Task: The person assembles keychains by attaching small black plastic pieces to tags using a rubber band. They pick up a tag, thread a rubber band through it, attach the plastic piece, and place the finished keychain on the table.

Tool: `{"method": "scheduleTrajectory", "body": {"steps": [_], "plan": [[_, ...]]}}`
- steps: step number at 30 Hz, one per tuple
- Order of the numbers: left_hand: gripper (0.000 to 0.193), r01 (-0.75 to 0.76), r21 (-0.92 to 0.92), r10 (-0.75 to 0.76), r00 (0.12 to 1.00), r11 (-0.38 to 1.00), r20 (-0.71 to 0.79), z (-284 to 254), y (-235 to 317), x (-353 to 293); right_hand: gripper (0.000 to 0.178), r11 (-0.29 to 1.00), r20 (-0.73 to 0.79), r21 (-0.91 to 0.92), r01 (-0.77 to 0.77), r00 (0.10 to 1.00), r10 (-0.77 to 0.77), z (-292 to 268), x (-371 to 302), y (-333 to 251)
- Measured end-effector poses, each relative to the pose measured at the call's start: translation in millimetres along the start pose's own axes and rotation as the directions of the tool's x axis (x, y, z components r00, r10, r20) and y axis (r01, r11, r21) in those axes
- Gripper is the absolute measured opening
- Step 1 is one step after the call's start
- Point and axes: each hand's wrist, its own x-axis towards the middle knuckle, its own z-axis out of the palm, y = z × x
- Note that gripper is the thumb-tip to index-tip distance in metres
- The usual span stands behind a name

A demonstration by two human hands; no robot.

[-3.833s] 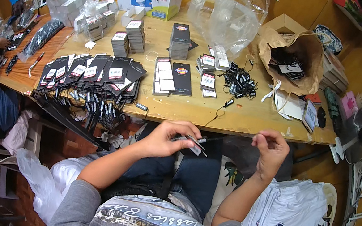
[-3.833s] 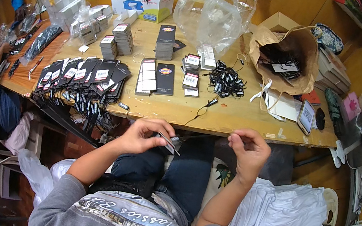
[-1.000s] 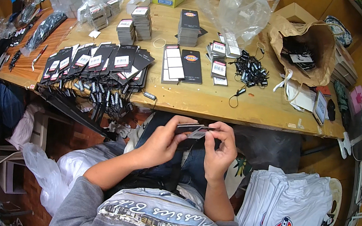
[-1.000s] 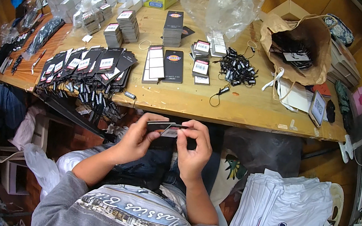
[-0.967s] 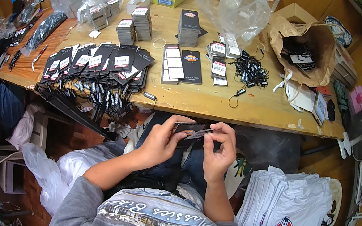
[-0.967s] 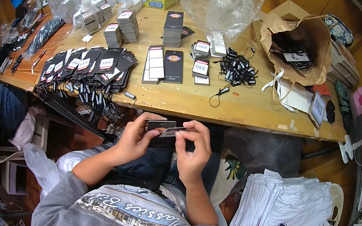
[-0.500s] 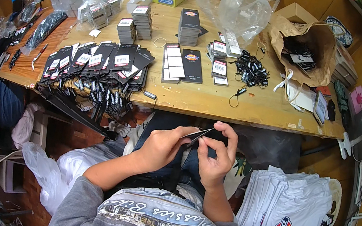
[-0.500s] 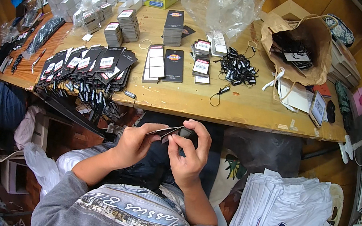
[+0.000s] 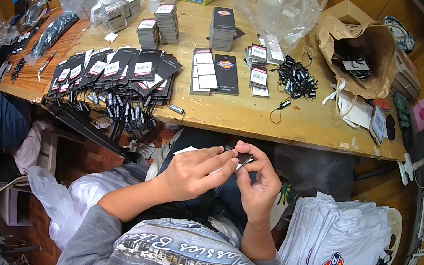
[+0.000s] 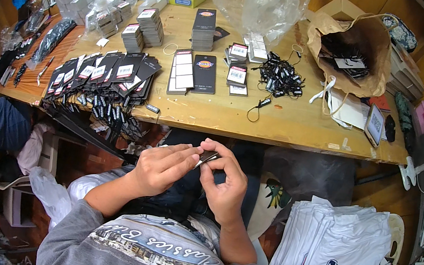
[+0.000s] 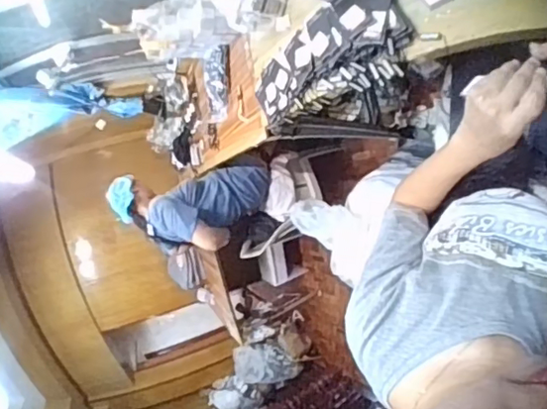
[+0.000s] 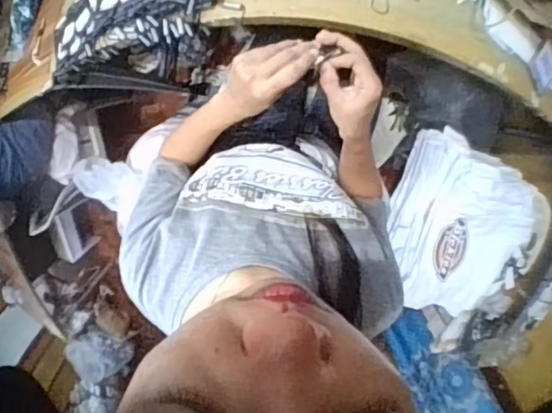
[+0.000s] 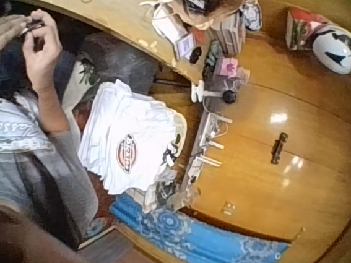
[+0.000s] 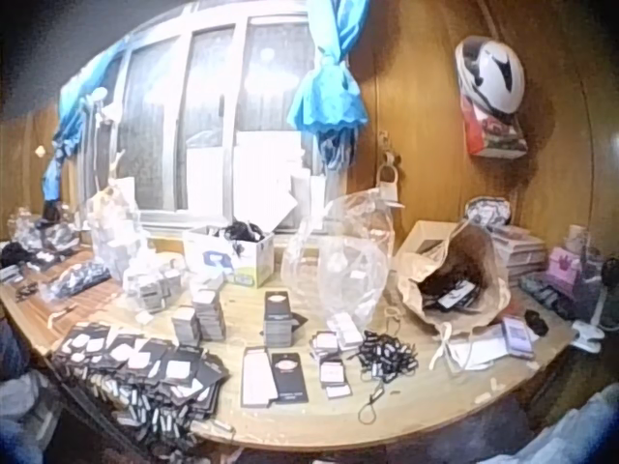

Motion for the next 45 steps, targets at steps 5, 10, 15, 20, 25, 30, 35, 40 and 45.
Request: {"method": "scheduleTrajectory", "body": {"steps": [5, 10, 15, 20, 25, 30, 35, 40, 45], "plan": [[0.028, 0.063, -0.067, -0.063, 0.998, 0.996, 0.002, 2, 2, -1, 0.008, 0.985, 0.005, 0.169, -0.038, 0.999, 0.038, 2, 1, 6], [0.024, 0.311, -0.377, -0.291, 0.95, 0.872, 0.112, -3, 4, -3, 0.009, 0.999, -0.014, 0.054, -0.003, 1.0, 0.004, 4, 0, 7], [0.018, 0.53, -0.56, -0.572, 0.812, 0.637, 0.119, -9, 0, 4, 0.012, 0.948, 0.029, -0.27, 0.168, 0.986, -0.166, 0, 8, -3], [0.015, 0.546, -0.721, -0.744, 0.665, 0.426, 0.064, -1, 11, 1, 0.012, 0.896, 0.059, -0.388, 0.218, 0.976, -0.211, 5, 9, -12], [0.014, 0.436, -0.63, -0.574, 0.819, 0.642, -0.018, -5, 5, 1, 0.012, 0.914, 0.022, -0.355, 0.198, 0.979, -0.203, 5, 9, -12], [0.013, 0.386, -0.618, -0.514, 0.857, 0.685, -0.033, -5, 8, 3, 0.011, 0.944, -0.008, -0.297, 0.146, 0.988, -0.155, 6, 6, -11], [0.014, 0.4, -0.68, -0.457, 0.883, 0.614, 0.107, -11, -5, 2, 0.01, 0.904, 0.004, -0.38, 0.198, 0.977, -0.213, 5, 7, -9], [0.012, 0.514, -0.854, -0.603, 0.708, 0.081, 0.368, -7, -7, -4, 0.009, 0.876, 0.066, -0.429, 0.223, 0.974, -0.216, 9, 7, -10], [0.007, 0.526, -0.799, -0.548, 0.777, 0.293, 0.311, -7, -9, -2, 0.009, 0.868, 0.067, -0.44, 0.23, 0.972, -0.224, 10, 6, -7]]}}
